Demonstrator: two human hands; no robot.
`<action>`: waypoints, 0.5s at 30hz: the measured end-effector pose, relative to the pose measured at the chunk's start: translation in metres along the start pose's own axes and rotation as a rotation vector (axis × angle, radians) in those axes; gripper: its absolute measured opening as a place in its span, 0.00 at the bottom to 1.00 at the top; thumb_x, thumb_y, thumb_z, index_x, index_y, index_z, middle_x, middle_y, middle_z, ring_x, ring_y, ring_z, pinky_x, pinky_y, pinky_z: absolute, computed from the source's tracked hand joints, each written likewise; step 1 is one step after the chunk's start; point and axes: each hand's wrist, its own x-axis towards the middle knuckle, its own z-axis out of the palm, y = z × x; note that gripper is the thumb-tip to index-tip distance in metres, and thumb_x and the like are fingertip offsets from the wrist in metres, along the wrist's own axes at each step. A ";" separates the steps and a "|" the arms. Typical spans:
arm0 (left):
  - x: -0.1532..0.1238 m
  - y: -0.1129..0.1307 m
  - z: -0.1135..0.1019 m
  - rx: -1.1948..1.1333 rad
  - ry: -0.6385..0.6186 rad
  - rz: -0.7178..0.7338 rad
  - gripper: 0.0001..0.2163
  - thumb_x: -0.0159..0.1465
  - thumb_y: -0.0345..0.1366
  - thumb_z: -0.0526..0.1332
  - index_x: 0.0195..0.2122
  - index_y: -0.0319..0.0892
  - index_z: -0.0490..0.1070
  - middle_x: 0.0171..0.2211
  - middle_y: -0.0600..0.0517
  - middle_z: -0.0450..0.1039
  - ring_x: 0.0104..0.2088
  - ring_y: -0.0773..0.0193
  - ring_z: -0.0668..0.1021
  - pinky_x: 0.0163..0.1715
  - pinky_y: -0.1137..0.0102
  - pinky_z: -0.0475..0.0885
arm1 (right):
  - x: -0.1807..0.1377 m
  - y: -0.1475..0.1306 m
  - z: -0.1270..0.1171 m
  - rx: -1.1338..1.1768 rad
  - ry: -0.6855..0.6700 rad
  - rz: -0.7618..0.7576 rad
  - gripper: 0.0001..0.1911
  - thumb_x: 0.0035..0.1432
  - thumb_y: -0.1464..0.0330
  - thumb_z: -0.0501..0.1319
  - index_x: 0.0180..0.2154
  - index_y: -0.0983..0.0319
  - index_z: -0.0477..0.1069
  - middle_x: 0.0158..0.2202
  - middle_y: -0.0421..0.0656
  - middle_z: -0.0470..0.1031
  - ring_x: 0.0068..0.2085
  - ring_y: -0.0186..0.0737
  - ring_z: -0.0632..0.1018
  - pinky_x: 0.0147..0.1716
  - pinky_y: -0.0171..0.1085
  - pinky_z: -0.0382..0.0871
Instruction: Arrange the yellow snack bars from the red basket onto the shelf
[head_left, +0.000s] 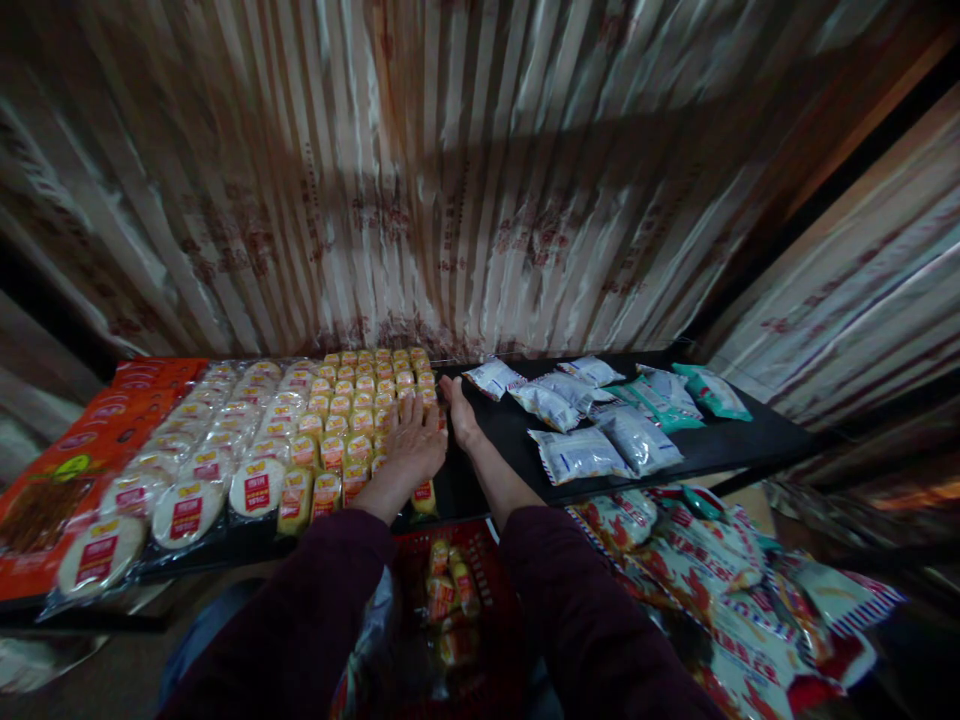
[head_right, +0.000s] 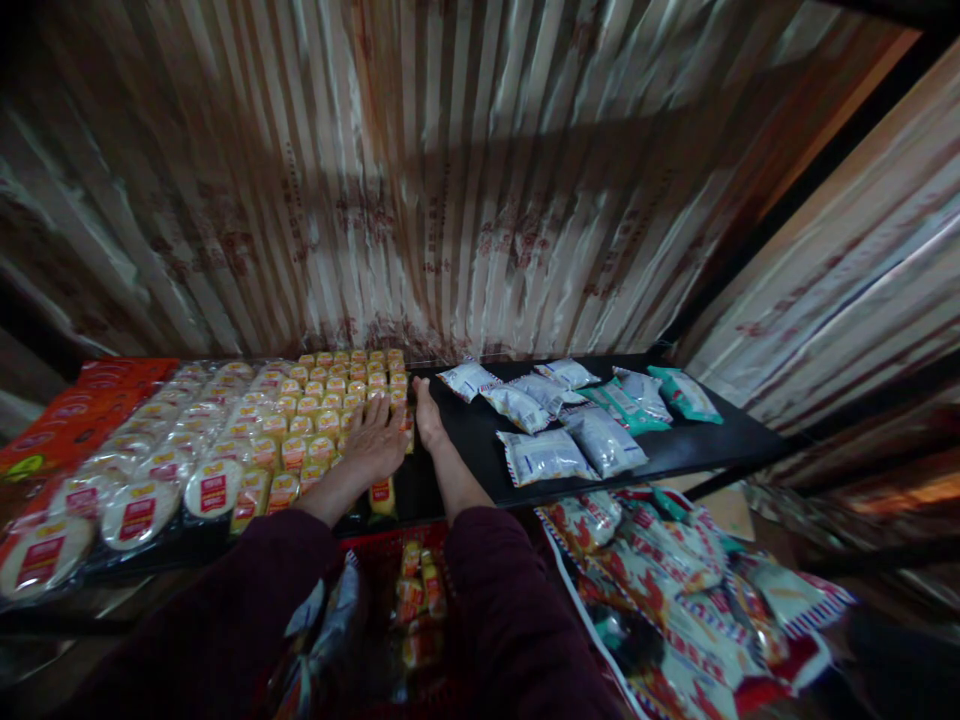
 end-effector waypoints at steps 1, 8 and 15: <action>0.002 -0.001 -0.001 0.000 -0.009 -0.005 0.27 0.69 0.41 0.47 0.68 0.37 0.56 0.70 0.40 0.49 0.71 0.49 0.50 0.68 0.50 0.44 | 0.002 -0.001 0.001 -0.001 -0.014 0.005 0.41 0.60 0.39 0.46 0.58 0.61 0.70 0.65 0.47 0.64 0.66 0.44 0.64 0.68 0.45 0.49; 0.012 -0.007 -0.004 0.003 -0.054 0.001 0.27 0.70 0.41 0.45 0.68 0.36 0.56 0.70 0.40 0.48 0.71 0.50 0.50 0.68 0.49 0.44 | 0.006 0.002 0.003 0.010 -0.068 -0.008 0.39 0.59 0.39 0.48 0.53 0.60 0.75 0.60 0.46 0.72 0.63 0.46 0.70 0.67 0.46 0.53; 0.016 -0.009 0.001 -0.007 -0.019 0.017 0.27 0.69 0.42 0.45 0.68 0.39 0.57 0.70 0.42 0.48 0.71 0.50 0.49 0.68 0.49 0.40 | 0.024 0.002 -0.004 0.022 -0.009 -0.040 0.36 0.63 0.43 0.47 0.56 0.61 0.71 0.64 0.48 0.66 0.65 0.43 0.67 0.68 0.48 0.50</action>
